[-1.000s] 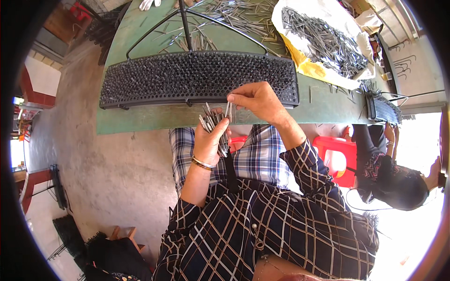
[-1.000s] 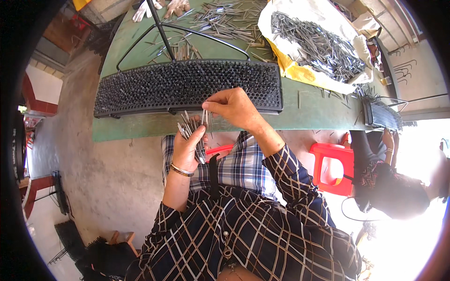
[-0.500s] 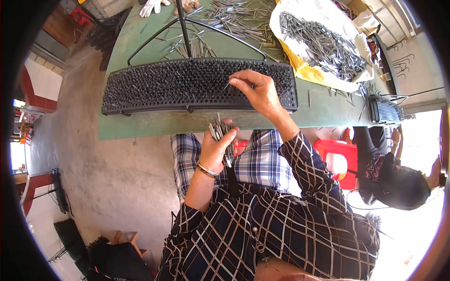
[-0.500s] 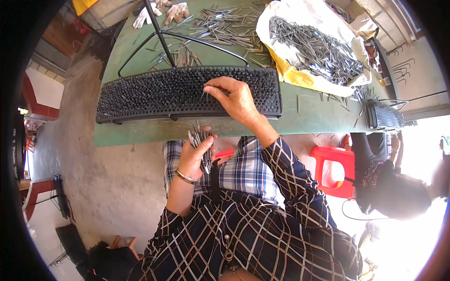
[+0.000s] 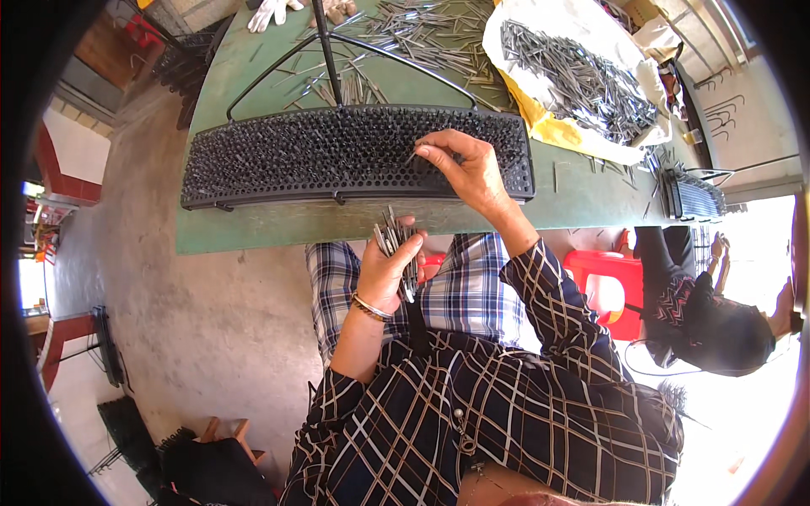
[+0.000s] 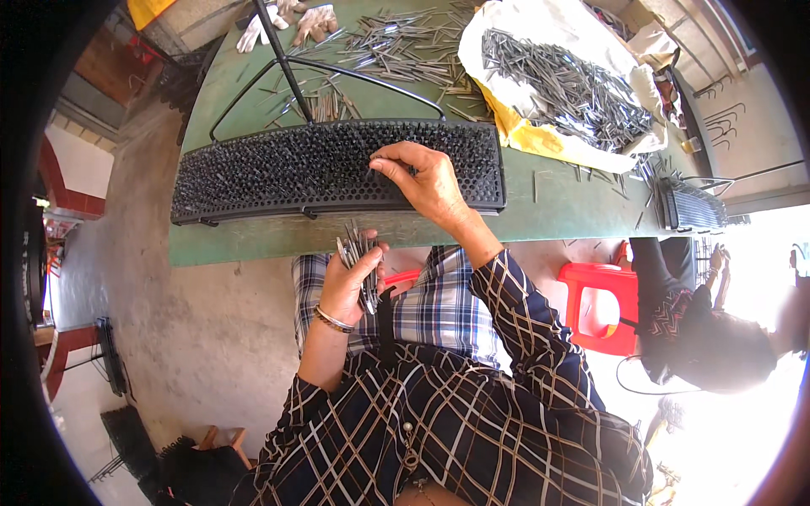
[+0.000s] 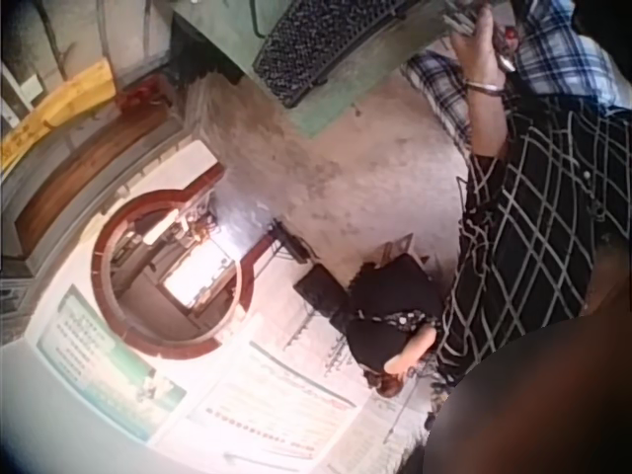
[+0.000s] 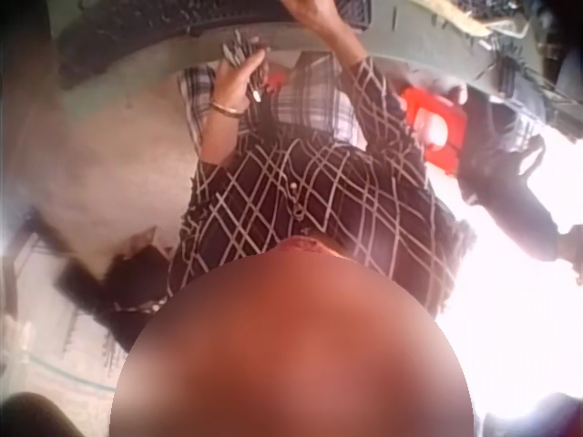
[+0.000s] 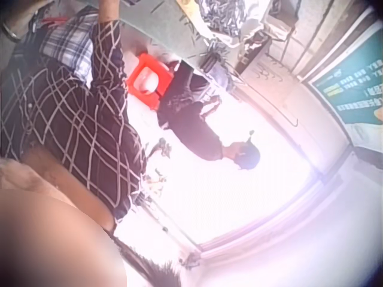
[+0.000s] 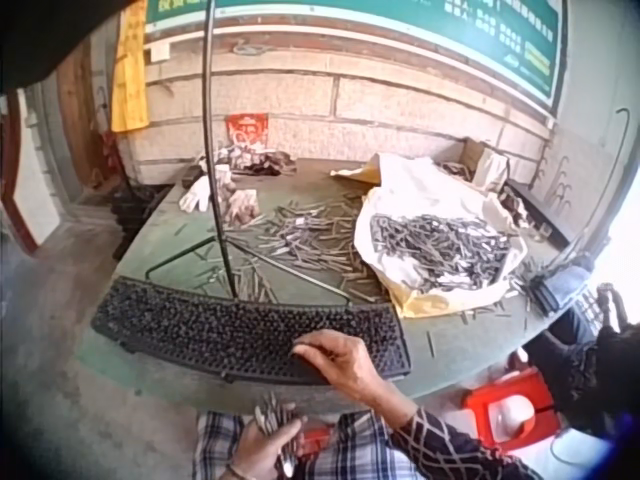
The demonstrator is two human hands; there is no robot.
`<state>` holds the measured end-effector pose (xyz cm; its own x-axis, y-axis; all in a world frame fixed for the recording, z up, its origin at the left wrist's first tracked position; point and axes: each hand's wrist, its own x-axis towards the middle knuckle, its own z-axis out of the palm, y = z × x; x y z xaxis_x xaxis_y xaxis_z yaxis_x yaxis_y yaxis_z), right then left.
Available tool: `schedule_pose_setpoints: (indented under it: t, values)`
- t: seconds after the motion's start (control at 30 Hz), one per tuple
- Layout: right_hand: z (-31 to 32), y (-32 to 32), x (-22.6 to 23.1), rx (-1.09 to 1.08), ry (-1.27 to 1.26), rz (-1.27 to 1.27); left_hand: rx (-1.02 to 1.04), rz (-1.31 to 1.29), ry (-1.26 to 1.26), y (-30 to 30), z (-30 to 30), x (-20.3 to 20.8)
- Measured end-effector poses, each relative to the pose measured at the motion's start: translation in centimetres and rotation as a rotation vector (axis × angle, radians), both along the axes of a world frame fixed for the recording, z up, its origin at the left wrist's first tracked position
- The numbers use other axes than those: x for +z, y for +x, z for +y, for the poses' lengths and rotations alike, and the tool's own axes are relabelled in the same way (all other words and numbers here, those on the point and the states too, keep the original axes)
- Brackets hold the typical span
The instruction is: Inserting small metal pins into a grid-like base plate.
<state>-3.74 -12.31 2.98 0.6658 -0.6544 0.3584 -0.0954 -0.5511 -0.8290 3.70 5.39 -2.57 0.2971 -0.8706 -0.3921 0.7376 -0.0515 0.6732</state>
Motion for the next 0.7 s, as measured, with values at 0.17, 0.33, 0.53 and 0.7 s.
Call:
schedule_pose_setpoints:
  t: [0.17,0.33,0.53,0.7]
  values:
    - [0.0,0.0,-0.6,-0.042,0.01,-0.021,-0.009,-0.005,-0.004,0.0,0.0,0.1]
    - [-0.1,-0.5,-1.1,-0.076,-0.01,-0.034,-0.007,0.009,0.013,0.1,0.0,0.2]
    - [0.1,-0.5,-1.7,-0.086,-0.089,-0.023,-0.01,0.011,0.006,0.0,0.0,0.2]
    - [0.0,-0.6,-1.7,-0.078,-0.166,-0.015,-0.012,0.011,0.014,0.0,0.0,0.4]
